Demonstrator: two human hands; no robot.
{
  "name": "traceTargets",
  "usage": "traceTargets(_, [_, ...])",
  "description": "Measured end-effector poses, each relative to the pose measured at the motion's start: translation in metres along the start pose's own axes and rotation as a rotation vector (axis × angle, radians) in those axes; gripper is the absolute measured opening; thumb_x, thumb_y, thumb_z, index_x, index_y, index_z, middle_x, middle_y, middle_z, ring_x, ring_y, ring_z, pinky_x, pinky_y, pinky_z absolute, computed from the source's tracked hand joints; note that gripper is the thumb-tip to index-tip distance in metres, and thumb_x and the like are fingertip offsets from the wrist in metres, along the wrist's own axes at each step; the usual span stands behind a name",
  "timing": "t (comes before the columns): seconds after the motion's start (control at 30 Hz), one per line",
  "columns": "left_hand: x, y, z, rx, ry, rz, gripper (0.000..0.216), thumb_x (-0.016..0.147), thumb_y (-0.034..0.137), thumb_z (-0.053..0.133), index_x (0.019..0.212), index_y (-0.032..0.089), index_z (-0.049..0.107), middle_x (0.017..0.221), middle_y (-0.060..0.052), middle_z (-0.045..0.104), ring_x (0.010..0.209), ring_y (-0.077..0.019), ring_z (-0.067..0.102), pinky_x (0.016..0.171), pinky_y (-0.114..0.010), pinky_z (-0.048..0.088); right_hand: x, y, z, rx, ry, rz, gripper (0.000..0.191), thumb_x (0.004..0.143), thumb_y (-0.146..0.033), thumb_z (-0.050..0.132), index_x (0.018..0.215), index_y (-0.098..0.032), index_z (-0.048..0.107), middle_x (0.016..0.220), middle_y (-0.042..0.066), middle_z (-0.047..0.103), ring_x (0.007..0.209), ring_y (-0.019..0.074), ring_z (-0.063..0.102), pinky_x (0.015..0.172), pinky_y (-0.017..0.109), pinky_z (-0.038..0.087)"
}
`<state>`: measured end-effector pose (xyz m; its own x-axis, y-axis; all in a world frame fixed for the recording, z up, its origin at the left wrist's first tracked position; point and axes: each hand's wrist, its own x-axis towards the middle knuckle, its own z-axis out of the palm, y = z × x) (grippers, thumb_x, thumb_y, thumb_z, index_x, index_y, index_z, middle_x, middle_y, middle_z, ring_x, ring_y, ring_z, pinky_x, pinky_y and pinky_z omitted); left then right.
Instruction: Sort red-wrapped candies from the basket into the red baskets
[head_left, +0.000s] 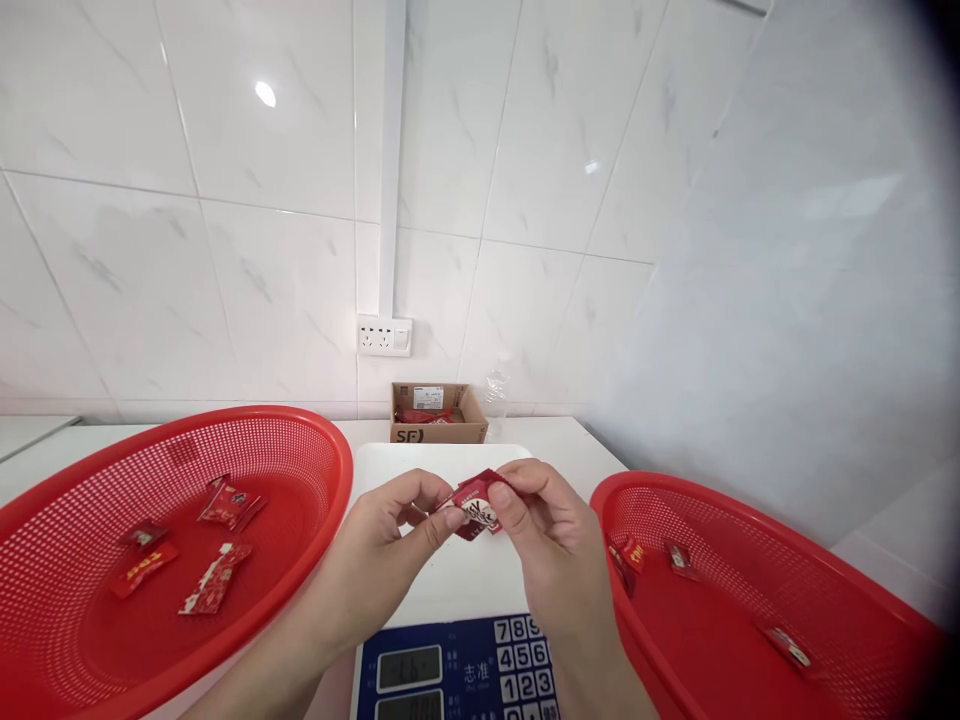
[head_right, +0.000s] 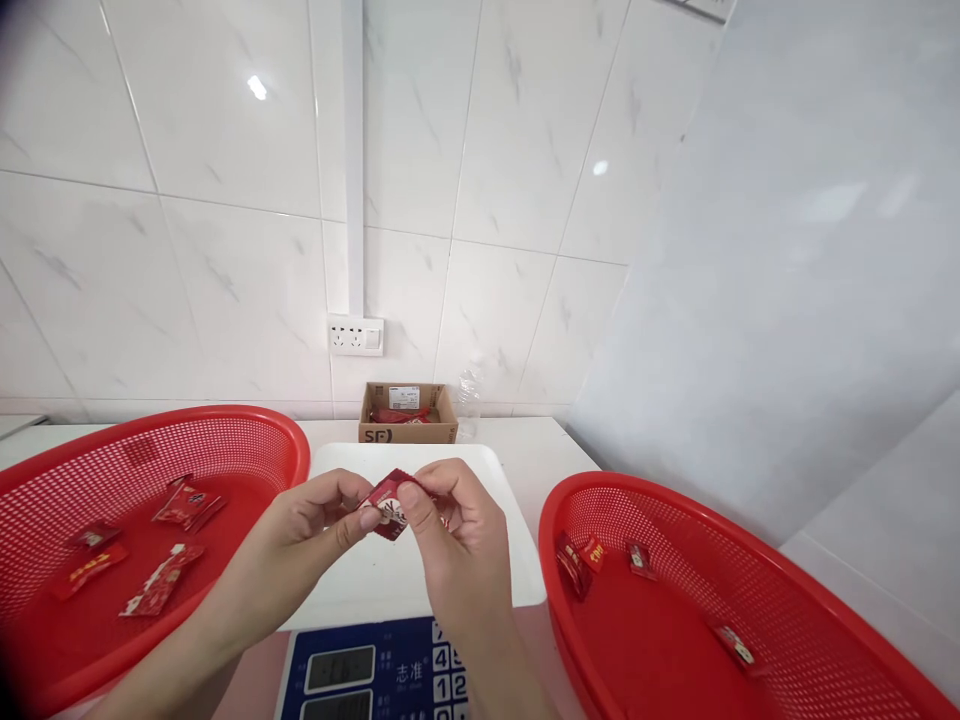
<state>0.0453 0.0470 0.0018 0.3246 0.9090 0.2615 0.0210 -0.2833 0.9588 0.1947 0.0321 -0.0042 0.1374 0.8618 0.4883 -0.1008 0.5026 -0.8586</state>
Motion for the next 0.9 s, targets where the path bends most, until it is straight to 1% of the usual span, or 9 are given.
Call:
traceTargets(0.07, [0.000,0.000,0.000,-0.020,-0.003,-0.001,0.019,0.087,0.036,0.061,0.080,0.019,0.065,0.082,-0.004,0.073,0.081,-0.0195,0.066,0.079,-0.034,0.049,0.000,-0.002,0.000,-0.014,0.018,0.049,0.017,0.086,-0.037,0.065,0.078,-0.022,0.063,0.072,-0.001,0.062,0.066,0.0130,0.056,0.061,0.026,0.047])
traceTargets(0.17, [0.001,-0.001,-0.001,-0.024,-0.005,0.005,0.017,0.087,0.034,0.061,0.081,0.019,0.067,0.083,-0.004,0.073,0.081,-0.0189,0.065,0.078,-0.033,0.049,0.001,-0.004,0.000,-0.011,-0.046,0.118,0.019,0.085,-0.041,0.066,0.084,-0.022,0.065,0.076,0.000,0.065,0.068,0.0153,0.059,0.064,0.029,0.049])
traceTargets(0.27, [0.000,-0.002,0.000,-0.034,0.003,0.013,0.018,0.087,0.034,0.062,0.079,0.019,0.067,0.079,-0.003,0.071,0.079,-0.0178,0.064,0.076,-0.031,0.049,0.004,-0.005,-0.003,-0.021,-0.117,0.089,0.023,0.087,-0.042,0.062,0.076,-0.021,0.062,0.071,-0.001,0.062,0.066,0.0154,0.059,0.063,0.029,0.048])
traceTargets(0.4, [0.000,-0.004,0.001,-0.084,0.052,0.052,0.021,0.087,0.037,0.063,0.077,0.019,0.066,0.072,0.001,0.066,0.071,-0.0136,0.059,0.068,-0.025,0.047,0.006,-0.006,-0.007,-0.139,-0.099,0.097,0.026,0.088,-0.043,0.060,0.074,-0.021,0.061,0.068,-0.001,0.062,0.064,0.0148,0.057,0.061,0.027,0.046])
traceTargets(0.5, [0.001,-0.002,0.002,-0.150,0.119,0.050,0.024,0.085,0.041,0.065,0.077,0.019,0.066,0.069,0.002,0.063,0.067,-0.0119,0.056,0.063,-0.022,0.047,0.005,-0.008,-0.010,-0.186,-0.098,0.148,0.021,0.087,-0.042,0.061,0.085,-0.023,0.066,0.078,0.001,0.067,0.070,0.0163,0.061,0.064,0.028,0.048])
traceTargets(0.6, [0.001,0.000,0.002,-0.204,0.129,0.047,0.025,0.081,0.043,0.070,0.076,0.019,0.067,0.068,0.002,0.063,0.067,-0.0121,0.058,0.063,-0.022,0.049,0.003,-0.008,-0.010,-0.196,-0.166,0.170,0.022,0.087,-0.043,0.061,0.093,-0.023,0.068,0.089,0.004,0.071,0.079,0.0187,0.063,0.070,0.031,0.050])
traceTargets(0.67, [0.001,0.001,0.002,-0.226,0.114,0.056,0.023,0.081,0.041,0.070,0.076,0.019,0.068,0.068,0.002,0.062,0.067,-0.0118,0.057,0.063,-0.021,0.050,0.003,-0.008,-0.010,-0.205,-0.176,0.148,0.022,0.088,-0.043,0.060,0.086,-0.022,0.068,0.085,0.004,0.070,0.076,0.0182,0.062,0.070,0.031,0.049])
traceTargets(0.77, [-0.001,0.000,0.001,-0.252,0.088,0.071,0.019,0.085,0.037,0.068,0.076,0.020,0.069,0.067,0.003,0.060,0.065,-0.0103,0.055,0.061,-0.019,0.048,0.001,-0.006,-0.008,-0.206,-0.127,0.088,0.024,0.090,-0.041,0.059,0.077,-0.021,0.065,0.074,0.002,0.067,0.068,0.0162,0.059,0.065,0.029,0.047])
traceTargets(0.9, [-0.001,-0.003,-0.002,-0.291,0.065,0.101,0.020,0.087,0.034,0.066,0.073,0.020,0.069,0.064,0.004,0.057,0.064,-0.0089,0.053,0.062,-0.017,0.047,0.000,-0.005,-0.007,-0.155,-0.141,0.088,0.023,0.090,-0.041,0.058,0.079,-0.022,0.065,0.072,0.001,0.066,0.071,0.0173,0.058,0.065,0.029,0.047])
